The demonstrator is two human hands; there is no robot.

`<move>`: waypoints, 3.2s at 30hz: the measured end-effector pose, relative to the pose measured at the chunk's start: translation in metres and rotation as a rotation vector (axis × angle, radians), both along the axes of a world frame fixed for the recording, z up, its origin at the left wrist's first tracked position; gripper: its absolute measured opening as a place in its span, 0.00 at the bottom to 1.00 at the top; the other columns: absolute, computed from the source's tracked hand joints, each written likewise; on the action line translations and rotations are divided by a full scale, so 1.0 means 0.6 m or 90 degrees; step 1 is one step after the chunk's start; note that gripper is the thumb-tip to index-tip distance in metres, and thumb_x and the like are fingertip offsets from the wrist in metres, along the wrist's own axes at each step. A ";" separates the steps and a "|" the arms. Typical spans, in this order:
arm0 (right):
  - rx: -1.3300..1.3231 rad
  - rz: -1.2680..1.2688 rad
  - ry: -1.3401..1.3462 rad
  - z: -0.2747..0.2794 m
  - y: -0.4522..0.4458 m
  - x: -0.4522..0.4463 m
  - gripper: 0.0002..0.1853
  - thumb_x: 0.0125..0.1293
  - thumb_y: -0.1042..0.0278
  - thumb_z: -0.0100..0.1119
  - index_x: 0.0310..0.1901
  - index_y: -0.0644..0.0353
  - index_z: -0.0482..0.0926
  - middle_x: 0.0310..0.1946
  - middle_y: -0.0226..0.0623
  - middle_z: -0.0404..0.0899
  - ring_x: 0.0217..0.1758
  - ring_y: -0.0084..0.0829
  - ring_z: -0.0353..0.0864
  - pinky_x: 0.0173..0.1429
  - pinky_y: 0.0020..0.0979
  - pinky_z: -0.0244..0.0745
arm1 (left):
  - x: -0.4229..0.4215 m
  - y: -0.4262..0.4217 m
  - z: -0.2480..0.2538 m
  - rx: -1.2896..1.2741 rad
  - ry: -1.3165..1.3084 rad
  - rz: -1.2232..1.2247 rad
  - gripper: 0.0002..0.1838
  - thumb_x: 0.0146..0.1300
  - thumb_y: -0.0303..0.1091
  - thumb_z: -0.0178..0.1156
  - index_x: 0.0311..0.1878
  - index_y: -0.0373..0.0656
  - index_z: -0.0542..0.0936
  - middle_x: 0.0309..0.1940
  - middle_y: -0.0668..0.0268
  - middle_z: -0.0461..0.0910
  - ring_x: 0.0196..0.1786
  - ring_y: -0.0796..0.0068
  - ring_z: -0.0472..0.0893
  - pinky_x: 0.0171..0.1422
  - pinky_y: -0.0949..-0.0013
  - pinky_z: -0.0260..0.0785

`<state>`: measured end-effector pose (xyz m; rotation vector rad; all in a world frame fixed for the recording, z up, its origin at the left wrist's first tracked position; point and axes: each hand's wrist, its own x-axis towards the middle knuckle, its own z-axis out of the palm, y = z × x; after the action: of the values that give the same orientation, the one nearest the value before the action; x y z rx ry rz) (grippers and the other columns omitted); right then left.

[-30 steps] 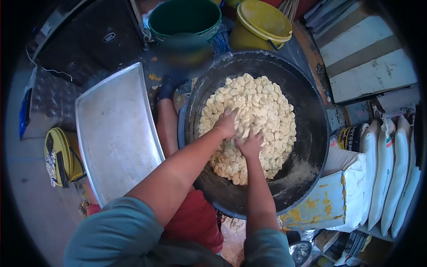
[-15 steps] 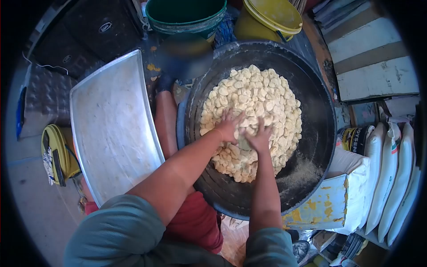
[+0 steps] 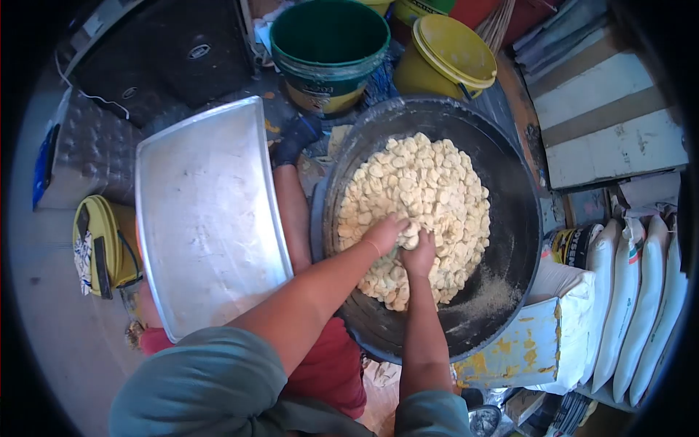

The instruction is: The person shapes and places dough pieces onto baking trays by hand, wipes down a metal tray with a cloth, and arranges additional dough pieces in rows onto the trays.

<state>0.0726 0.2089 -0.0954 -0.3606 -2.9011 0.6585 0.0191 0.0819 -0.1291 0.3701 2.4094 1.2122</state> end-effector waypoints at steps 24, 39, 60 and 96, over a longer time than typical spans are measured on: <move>0.055 0.680 -0.102 0.318 -0.566 0.061 0.44 0.48 0.58 0.72 0.69 0.50 0.66 0.72 0.46 0.58 0.76 0.50 0.55 0.69 0.57 0.60 | 0.295 -0.640 0.389 -0.267 0.098 0.299 0.39 0.52 0.32 0.67 0.69 0.43 0.65 0.61 0.49 0.66 0.63 0.45 0.71 0.68 0.56 0.66; -0.335 0.349 -0.051 0.197 -0.495 -0.038 0.34 0.72 0.67 0.53 0.76 0.59 0.55 0.72 0.53 0.62 0.75 0.45 0.62 0.76 0.34 0.56 | 0.361 -0.799 0.222 -0.040 0.177 0.620 0.37 0.67 0.34 0.61 0.75 0.40 0.57 0.69 0.45 0.63 0.73 0.47 0.63 0.77 0.59 0.54; -0.060 0.850 -0.243 0.286 -0.689 -0.024 0.18 0.52 0.68 0.66 0.47 0.50 0.84 0.50 0.45 0.80 0.52 0.46 0.80 0.55 0.38 0.75 | 0.280 -0.794 0.336 0.031 0.117 0.309 0.17 0.60 0.28 0.64 0.53 0.39 0.82 0.51 0.52 0.80 0.58 0.55 0.78 0.65 0.61 0.68; -0.200 0.543 0.040 0.254 -0.736 -0.192 0.12 0.53 0.74 0.69 0.40 0.61 0.84 0.41 0.46 0.80 0.42 0.44 0.82 0.48 0.37 0.77 | 0.071 -0.827 0.304 -0.308 0.533 0.336 0.20 0.64 0.34 0.58 0.60 0.54 0.79 0.61 0.66 0.77 0.71 0.60 0.68 0.75 0.45 0.45</move>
<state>-0.0428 -0.2325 0.0570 0.9059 -2.7931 1.1933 0.0615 -0.4142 0.0533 0.0812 3.5793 0.6436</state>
